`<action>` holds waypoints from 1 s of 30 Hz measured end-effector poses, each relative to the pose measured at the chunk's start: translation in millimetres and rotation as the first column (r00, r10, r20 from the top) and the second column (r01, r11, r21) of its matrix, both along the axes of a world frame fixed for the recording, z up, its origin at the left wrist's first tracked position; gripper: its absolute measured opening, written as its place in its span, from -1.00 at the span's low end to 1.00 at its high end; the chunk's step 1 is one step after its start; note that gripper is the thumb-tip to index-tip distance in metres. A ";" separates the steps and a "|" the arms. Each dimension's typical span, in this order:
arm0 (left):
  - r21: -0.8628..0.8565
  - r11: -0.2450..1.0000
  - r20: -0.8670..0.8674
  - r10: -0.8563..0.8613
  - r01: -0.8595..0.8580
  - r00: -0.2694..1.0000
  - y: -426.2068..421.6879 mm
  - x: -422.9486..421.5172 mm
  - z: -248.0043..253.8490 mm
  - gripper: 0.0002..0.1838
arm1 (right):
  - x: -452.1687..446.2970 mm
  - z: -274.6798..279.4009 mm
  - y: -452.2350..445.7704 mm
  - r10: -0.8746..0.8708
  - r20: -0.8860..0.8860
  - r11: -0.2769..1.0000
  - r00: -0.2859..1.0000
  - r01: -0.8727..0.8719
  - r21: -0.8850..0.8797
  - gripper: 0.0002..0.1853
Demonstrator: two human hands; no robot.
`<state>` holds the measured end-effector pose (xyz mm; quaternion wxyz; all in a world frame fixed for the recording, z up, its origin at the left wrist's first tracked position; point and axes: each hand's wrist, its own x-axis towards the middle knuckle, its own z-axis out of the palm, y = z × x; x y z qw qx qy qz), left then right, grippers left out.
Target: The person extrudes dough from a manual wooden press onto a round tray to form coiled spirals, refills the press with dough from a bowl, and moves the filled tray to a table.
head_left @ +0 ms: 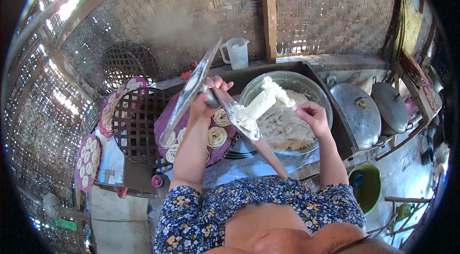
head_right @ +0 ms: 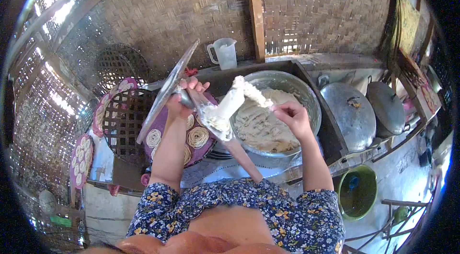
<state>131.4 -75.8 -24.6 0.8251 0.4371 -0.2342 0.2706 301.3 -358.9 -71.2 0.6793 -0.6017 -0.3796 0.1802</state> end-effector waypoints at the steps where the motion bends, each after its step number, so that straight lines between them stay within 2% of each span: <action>1: -0.026 0.999 0.014 -0.039 0.040 0.999 -0.4 0.9 -1.5 -0.69 | -2.6 -1.1 2.8 0.025 0.023 0.999 0.999 -0.024 -0.029 -0.84; 7: -0.140 0.973 0.051 -0.178 0.183 0.983 -23.6 11.0 -15.3 -0.70 | -17.7 -2.5 35.3 0.142 0.055 0.982 0.988 -0.133 -0.134 -0.79; 8: -0.125 0.971 0.048 -0.197 0.202 0.979 -25.6 11.0 -19.1 -0.71 | -20.2 0.0 36.7 0.124 0.126 0.978 0.984 -0.100 -0.181 -0.79; 12: -0.105 0.976 0.044 -0.189 0.192 0.981 -23.1 3.6 -30.7 -0.71 | -23.6 -10.6 20.0 0.181 0.217 0.981 0.959 -0.161 -0.106 -0.81; 15: -0.125 0.981 0.019 -0.149 0.151 0.989 -21.2 -5.6 -37.6 -0.73 | -20.9 -44.8 -5.8 0.180 0.111 0.971 0.977 -0.159 -0.178 -0.82; 19: -0.145 0.981 0.047 -0.123 0.128 0.991 -17.6 -9.4 -43.9 -0.76 | -39.9 -51.3 -30.3 0.144 0.099 0.977 0.985 -0.125 -0.173 -0.80; 21: -0.123 0.989 0.039 -0.076 0.080 0.996 -16.0 -13.1 -39.6 -0.75 | -56.4 -32.8 -35.4 0.099 0.066 0.987 0.993 -0.089 -0.137 -0.79; 22: -0.107 0.993 0.042 -0.054 0.058 0.998 -14.7 -15.1 -37.0 -0.75 | -55.5 -27.2 -39.8 0.083 0.207 0.978 0.975 -0.040 -0.202 -0.79; 23: -0.088 0.995 0.045 -0.032 0.036 0.998 -12.8 -17.2 -34.0 -0.74 | -54.3 -22.6 -43.3 0.073 0.198 0.979 0.978 -0.033 -0.200 -0.80; 26: 0.083 0.965 0.077 0.244 -0.250 0.967 -5.4 -35.3 -13.7 -0.71 | -44.9 -10.5 -50.6 0.069 0.151 0.985 0.986 -0.043 -0.168 -0.82; 27: 0.146 0.921 0.097 0.351 -0.362 0.931 -2.3 -46.2 -3.8 -0.71 | -36.8 -17.3 -50.1 -0.002 0.045 0.987 0.999 0.010 -0.159 -0.84; 29: 0.167 0.882 0.171 0.414 -0.440 0.894 9.1 -76.4 10.2 -0.66 | -21.2 -22.3 -50.2 -0.194 0.184 0.921 0.964 0.244 -0.305 -0.81; 30: 0.155 0.874 0.188 0.432 -0.461 0.882 12.2 -95.4 16.7 -0.67 | -21.3 -22.2 -47.6 -0.234 0.516 0.856 0.824 0.426 -0.293 -0.80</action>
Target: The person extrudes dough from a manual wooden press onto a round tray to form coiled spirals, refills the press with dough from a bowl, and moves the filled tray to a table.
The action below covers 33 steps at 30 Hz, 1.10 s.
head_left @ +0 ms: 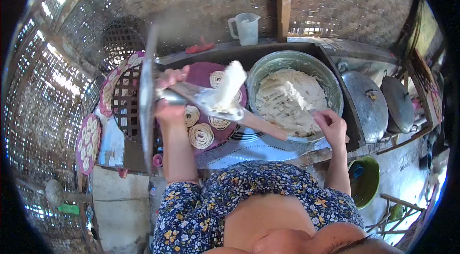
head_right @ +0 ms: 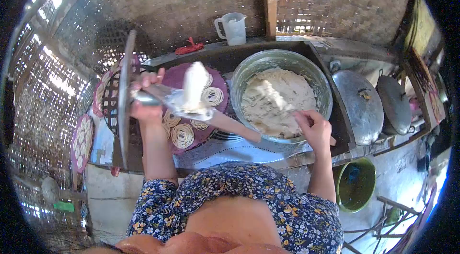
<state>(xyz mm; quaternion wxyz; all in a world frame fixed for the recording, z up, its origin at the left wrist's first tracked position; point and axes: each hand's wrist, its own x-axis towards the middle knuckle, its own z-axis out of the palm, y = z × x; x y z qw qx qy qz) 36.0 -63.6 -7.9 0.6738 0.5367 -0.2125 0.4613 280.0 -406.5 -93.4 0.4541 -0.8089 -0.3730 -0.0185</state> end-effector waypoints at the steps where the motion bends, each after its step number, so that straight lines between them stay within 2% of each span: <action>1: -0.054 0.998 0.091 -0.024 0.029 0.996 1.0 -16.4 2.8 -0.63 | -0.9 0.3 1.5 -0.066 0.337 0.990 0.939 0.103 -0.093 -0.80; 2: -0.094 0.996 0.148 0.014 0.000 0.989 2.9 -33.5 2.0 -0.62 | -3.1 -0.7 3.9 -0.086 0.638 0.964 0.765 0.225 -0.140 -0.79; 3: -0.116 0.991 0.148 0.090 -0.074 0.985 0.1 -54.0 3.7 -0.64 | -7.2 -8.8 10.3 -0.007 0.450 0.994 0.893 0.054 -0.092 -0.75; 4: -0.158 0.978 0.225 0.173 -0.140 0.959 -3.6 -69.1 -0.3 -0.64 | -14.7 -23.8 21.3 0.102 0.244 0.995 0.964 -0.103 -0.011 -0.71; 5: -0.201 0.959 0.295 0.253 -0.199 0.921 -6.6 -83.9 -3.6 -0.65 | -26.1 -34.0 33.4 0.229 0.034 0.968 0.973 -0.231 0.100 -0.67; 6: -0.303 0.910 0.322 0.378 -0.284 0.868 -3.9 -107.8 -7.3 -0.64 | -41.6 -42.8 45.0 0.402 -0.288 0.915 0.869 -0.369 0.164 -0.58; 7: -0.403 0.844 0.339 0.496 -0.354 0.799 -0.5 -127.7 -9.7 -0.62 | -60.6 -47.4 59.4 0.529 -0.558 0.844 0.639 -0.466 0.266 -0.49; 8: -0.261 0.958 0.517 0.242 -0.118 0.821 -4.7 -133.1 -5.4 -0.56 | -75.1 -56.2 73.8 0.584 -0.677 0.782 0.449 -0.535 0.320 -0.35; 9: -0.446 0.716 0.283 0.683 -0.538 0.674 -19.6 -137.7 6.9 -0.50 | -87.7 -64.6 86.6 0.603 -0.762 0.715 0.235 -0.584 0.385 -0.20; 11: -0.204 0.887 0.348 0.461 -0.415 0.816 -11.6 -177.4 3.3 -0.62 | -109.5 -71.0 108.5 0.568 -0.823 0.716 0.017 -0.505 0.483 -0.12; 12: -0.375 0.908 0.436 0.352 -0.188 0.828 -16.0 -196.4 1.0 -0.82 | -115.6 -73.2 117.2 0.548 -0.831 0.719 -0.093 -0.456 0.525 -0.07; 13: -0.472 0.850 0.438 0.457 -0.235 0.774 -38.0 -193.9 13.7 -0.91 | -118.9 -76.6 124.1 0.590 -0.793 0.691 -0.154 -0.411 0.595 -0.07; 15: -0.517 0.811 0.416 0.517 -0.273 0.748 -41.8 -228.0 5.5 -0.86 | -125.6 -81.9 134.6 0.665 -0.697 0.629 -0.270 -0.302 0.717 -0.07; 16: -0.493 0.816 0.432 0.531 -0.302 0.729 -48.1 -235.4 5.4 -0.83 | -126.9 -78.7 135.7 0.692 -0.675 0.620 -0.255 -0.269 0.737 -0.13; 19: -0.526 0.829 0.521 0.491 -0.191 0.698 -45.2 -291.8 -21.1 -0.82 | -118.8 -71.8 138.6 0.683 -0.675 0.607 -0.279 -0.297 0.737 -0.16; 20: -0.483 0.851 0.537 0.474 -0.206 0.698 -48.9 -301.7 -27.0 -0.82 | -117.2 -65.5 139.1 0.694 -0.678 0.623 -0.243 -0.269 0.734 -0.23; 23: -0.467 0.835 0.530 0.528 -0.292 0.663 -60.3 -312.0 -33.6 -0.80 | -91.4 -49.5 149.9 0.645 -0.751 0.674 -0.141 -0.357 0.647 -0.31; 24: -0.465 0.829 0.533 0.542 -0.309 0.650 -61.9 -313.6 -33.4 -0.79 | -84.1 -46.0 154.9 0.578 -0.815 0.758 0.028 -0.388 0.524 -0.38; 27: -0.452 0.812 0.529 0.577 -0.368 0.623 -62.3 -303.6 -32.3 -0.75 | -39.7 -48.7 182.7 0.426 -0.905 0.805 -0.024 -0.447 0.391 -0.41; 30: -0.442 0.793 0.514 0.607 -0.418 0.606 -60.9 -292.2 -26.6 -0.70 | -13.9 -31.9 214.0 0.232 -0.919 0.826 0.318 -0.564 0.013 -0.37; 33: -0.414 0.773 0.489 0.634 -0.480 0.599 -55.0 -277.9 -22.9 -0.65 | 0.4 -33.0 250.8 0.357 -0.835 0.817 0.420 -0.573 0.061 -0.20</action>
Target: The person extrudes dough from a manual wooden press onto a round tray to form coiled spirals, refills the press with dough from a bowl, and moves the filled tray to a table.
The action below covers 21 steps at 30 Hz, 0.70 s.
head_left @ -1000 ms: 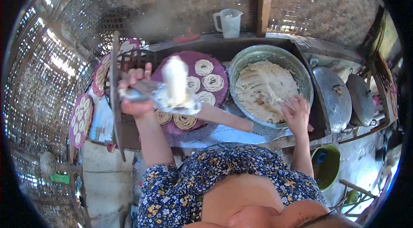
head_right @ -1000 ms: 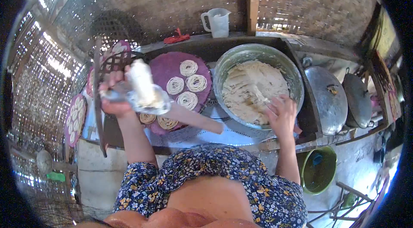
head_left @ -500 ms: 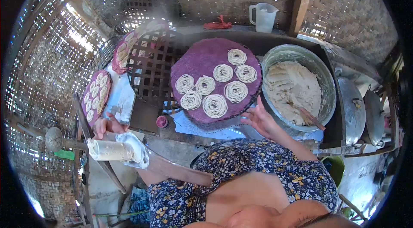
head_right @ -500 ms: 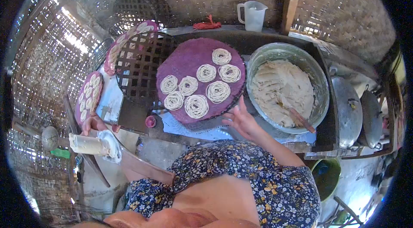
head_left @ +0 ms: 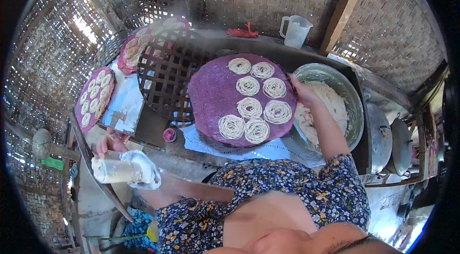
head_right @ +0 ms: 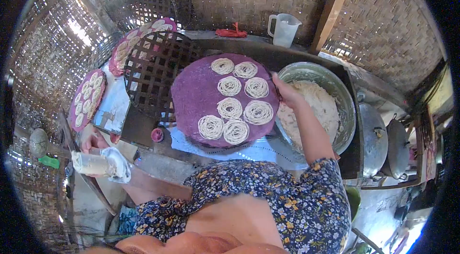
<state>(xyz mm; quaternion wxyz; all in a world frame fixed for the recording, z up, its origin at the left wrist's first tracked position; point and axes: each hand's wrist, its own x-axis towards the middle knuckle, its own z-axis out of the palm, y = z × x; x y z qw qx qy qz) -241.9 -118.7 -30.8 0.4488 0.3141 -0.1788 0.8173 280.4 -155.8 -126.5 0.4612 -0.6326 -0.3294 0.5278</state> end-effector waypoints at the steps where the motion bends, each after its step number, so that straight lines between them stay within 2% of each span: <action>1: 0.009 1.000 -0.029 0.014 -0.014 0.999 3.5 3.0 0.5 -0.63 | 4.1 4.3 8.7 -0.012 0.052 0.999 0.999 0.013 -0.029 -0.18; 2: 0.040 0.999 -0.063 0.018 -0.015 0.998 7.7 1.8 -1.2 -0.62 | 7.1 8.9 17.1 -0.020 0.102 0.998 0.995 0.026 -0.057 -0.17; 3: 0.097 0.994 -0.130 -0.045 0.058 0.990 19.0 -11.4 -13.7 -0.54 | 9.0 11.9 26.7 -0.025 0.151 0.996 0.988 0.038 -0.084 -0.15; 4: 0.126 0.991 -0.222 -0.022 0.051 0.975 21.2 -7.9 -12.1 -0.61 | 11.4 15.0 37.0 -0.013 0.448 0.986 0.894 0.085 -0.142 -0.17; 5: 0.113 0.990 -0.260 -0.050 0.082 0.964 23.5 -5.3 -11.3 -0.61 | 13.0 18.4 47.9 0.023 0.701 0.973 0.713 0.145 -0.179 -0.19; 6: 0.099 0.989 -0.297 -0.076 0.110 0.952 25.1 -0.6 -10.1 -0.62 | 13.1 20.1 56.1 0.076 0.883 0.958 0.462 0.212 -0.193 -0.21; 7: 0.061 0.997 -0.308 -0.018 0.038 0.951 25.4 10.5 -6.8 -0.63 | -6.8 42.0 50.7 0.019 0.943 0.984 0.333 0.160 -0.077 -0.20; 8: 0.089 0.993 -0.276 -0.048 0.076 0.960 32.6 21.9 -6.1 -0.62 | -24.3 45.0 51.2 -0.044 0.776 0.995 0.629 -0.046 0.094 -0.21; 9: 0.091 0.994 -0.285 -0.035 0.063 0.958 40.3 34.2 -5.5 -0.61 | -44.5 47.2 48.5 -0.006 0.516 0.934 0.856 -0.180 0.309 -0.21; 10: 0.091 0.994 -0.298 -0.022 0.052 0.954 48.0 48.3 -4.2 -0.60 | -76.2 75.8 29.4 0.307 0.313 0.889 0.899 -0.388 0.242 -0.20; 11: 0.065 0.993 -0.240 -0.084 0.102 0.967 54.4 71.5 -0.8 -0.58 | -119.3 94.3 14.1 0.554 0.018 0.755 0.833 -0.511 0.411 -0.07; 12: 0.046 0.987 -0.179 -0.144 0.154 0.973 60.2 95.5 3.4 -0.56 | -154.8 99.5 0.6 0.677 -0.255 0.717 0.690 -0.540 0.442 0.05; 14: 0.030 0.950 -0.313 -0.285 0.309 0.906 72.7 123.9 11.9 -0.55 | -203.8 121.0 -34.1 0.729 -0.567 0.672 0.384 -0.555 0.490 0.11; 15: 0.092 0.893 -0.298 -0.398 0.441 0.867 75.8 142.8 14.5 -0.54 | -210.1 112.1 -38.3 0.720 -0.676 0.640 0.158 -0.526 0.560 0.12; 16: 0.159 0.813 -0.293 -0.503 0.560 0.813 77.3 159.2 16.4 -0.54 | -213.9 106.3 -38.9 0.675 -0.734 0.617 -0.081 -0.484 0.621 0.14; 17: 0.147 0.778 -0.324 -0.546 0.611 0.773 78.5 170.1 13.2 -0.51 | -212.0 115.5 -43.0 0.732 -0.645 0.640 0.218 -0.544 0.542 0.13; 18: 0.131 0.741 -0.354 -0.585 0.658 0.729 78.8 173.2 11.4 -0.47 | -209.7 104.9 -47.0 0.570 -0.822 0.748 0.011 -0.422 0.513 0.05; 19: -0.058 0.905 -0.569 -0.376 0.421 0.731 68.5 159.7 20.7 -0.32 | -196.0 107.5 -45.5 0.557 -0.819 0.774 0.141 -0.446 0.449 -0.02; 20: 0.081 0.977 -0.701 -0.084 0.197 0.708 71.8 165.1 19.2 -0.24 | -179.9 110.2 -44.6 0.538 -0.799 0.801 0.270 -0.459 0.385 -0.09; 21: -0.091 0.986 -0.826 -0.154 0.140 0.543 69.3 157.9 19.4 -0.28 | -171.2 115.0 -44.2 0.648 -0.562 0.760 0.514 -0.390 0.520 -0.12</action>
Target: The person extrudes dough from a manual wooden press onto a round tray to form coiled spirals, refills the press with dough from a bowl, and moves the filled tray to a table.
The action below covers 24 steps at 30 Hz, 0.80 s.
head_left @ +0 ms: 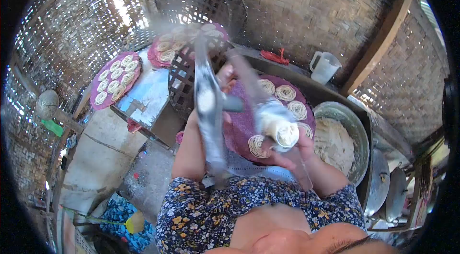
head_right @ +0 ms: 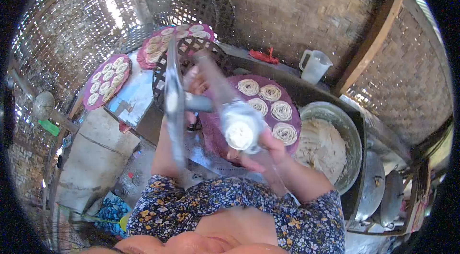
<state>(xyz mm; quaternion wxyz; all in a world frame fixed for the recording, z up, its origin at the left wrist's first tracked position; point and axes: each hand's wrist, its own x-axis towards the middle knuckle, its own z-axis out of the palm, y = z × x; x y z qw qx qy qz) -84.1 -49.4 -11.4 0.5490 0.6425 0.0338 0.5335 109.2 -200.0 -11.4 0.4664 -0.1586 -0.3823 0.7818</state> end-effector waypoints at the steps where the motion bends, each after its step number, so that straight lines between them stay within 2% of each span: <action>1: -0.134 0.988 -0.224 0.039 -0.070 0.974 -7.4 -8.2 5.0 -0.31 | 13.3 2.4 2.4 -0.057 0.047 0.998 0.997 0.056 0.024 -0.13; 4: -0.021 0.982 -0.434 -0.180 0.190 0.883 6.7 -15.7 -29.0 -0.51 | 29.9 20.3 5.9 -0.294 0.213 0.955 0.932 0.278 0.100 -0.12; 5: 0.221 0.964 -0.513 -0.014 0.148 0.858 6.2 -13.6 -29.7 -0.45 | 30.0 29.4 5.1 -0.374 0.278 0.927 0.885 0.343 0.154 -0.12; 6: 0.403 0.907 -0.470 0.089 0.124 0.878 4.5 -13.0 -28.0 -0.42 | 30.1 38.6 4.5 -0.451 0.342 0.892 0.825 0.401 0.208 -0.10; 7: 0.309 0.945 -0.465 0.057 0.102 0.884 -0.1 -12.1 -26.5 -0.41 | 27.1 48.0 3.0 -0.518 0.410 0.855 0.751 0.434 0.283 -0.08; 9: 0.111 0.992 -0.443 -0.006 0.061 0.897 -10.4 -9.4 -24.1 -0.41 | 23.1 53.9 5.5 -0.633 0.478 0.769 0.609 0.418 0.484 -0.02; 11: 0.328 0.944 -0.550 0.213 -0.026 0.808 -13.4 -3.1 -12.7 -0.51 | 23.6 51.1 10.8 -0.733 0.468 0.648 0.493 0.298 0.701 0.00; 13: 0.648 0.759 -0.556 0.524 -0.058 0.646 -20.4 -0.6 4.3 -0.64 | 28.6 53.5 9.7 -0.843 0.496 0.511 0.211 0.024 0.859 0.01; 15: 0.620 0.782 -0.611 0.535 -0.067 0.584 -20.9 2.3 3.6 -0.60 | 24.8 63.7 6.1 -0.924 0.373 0.345 0.085 -0.234 0.909 0.00; 16: 0.589 0.804 -0.631 0.523 -0.085 0.573 -23.9 2.1 7.2 -0.60 | 19.8 67.0 3.9 -0.936 0.344 0.312 0.077 -0.276 0.909 -0.03; 17: 0.556 0.824 -0.651 0.510 -0.103 0.562 -26.4 3.9 8.1 -0.60 | 17.2 66.3 2.2 -0.936 0.342 0.308 0.080 -0.282 0.909 -0.04; 18: 0.603 0.782 -0.498 0.525 -0.160 0.691 -23.6 7.9 -1.2 -0.57 | 14.8 65.4 0.2 -0.936 0.341 0.304 0.084 -0.288 0.908 -0.05; 20: 0.519 0.847 -0.621 0.468 -0.117 0.629 -25.0 12.3 -5.5 -0.28 | 13.9 60.6 -2.2 -0.928 0.362 0.323 0.091 -0.291 0.901 -0.09; 22: 0.431 0.898 -0.705 0.394 -0.085 0.590 -28.0 16.8 -7.5 -0.13 | 10.0 50.7 -4.7 -0.925 0.377 0.348 0.046 -0.292 0.891 -0.08; 23: 0.388 0.919 -0.730 0.352 -0.069 0.586 -30.2 17.9 -6.6 -0.14 | 6.5 47.3 -5.5 -0.923 0.385 0.362 0.022 -0.293 0.885 -0.08; 24: 0.345 0.937 -0.753 0.310 -0.053 0.580 -30.8 21.2 -8.0 -0.14 | 5.9 42.8 -4.3 -0.894 0.448 0.431 -0.006 -0.282 0.857 -0.08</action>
